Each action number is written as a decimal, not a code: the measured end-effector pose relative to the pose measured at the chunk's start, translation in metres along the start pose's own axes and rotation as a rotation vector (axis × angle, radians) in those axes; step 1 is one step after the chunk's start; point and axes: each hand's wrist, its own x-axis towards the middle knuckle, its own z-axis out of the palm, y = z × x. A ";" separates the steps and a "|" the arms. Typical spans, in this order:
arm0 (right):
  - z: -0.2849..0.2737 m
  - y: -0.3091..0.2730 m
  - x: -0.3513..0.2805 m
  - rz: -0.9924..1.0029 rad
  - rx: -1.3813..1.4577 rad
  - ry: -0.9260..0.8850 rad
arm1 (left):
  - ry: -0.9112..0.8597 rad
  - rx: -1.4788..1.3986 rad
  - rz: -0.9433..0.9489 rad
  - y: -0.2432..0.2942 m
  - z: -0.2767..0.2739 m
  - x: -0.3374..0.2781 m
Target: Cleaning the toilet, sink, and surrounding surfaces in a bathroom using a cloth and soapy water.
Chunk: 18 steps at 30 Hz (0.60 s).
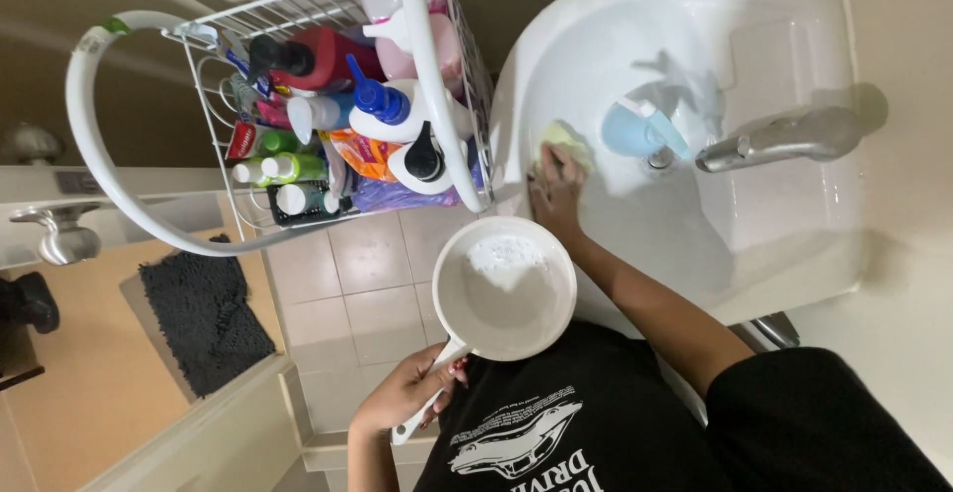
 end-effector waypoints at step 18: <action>-0.086 -0.022 -0.057 0.373 -0.433 -0.608 | 0.014 0.063 0.005 -0.003 -0.003 -0.001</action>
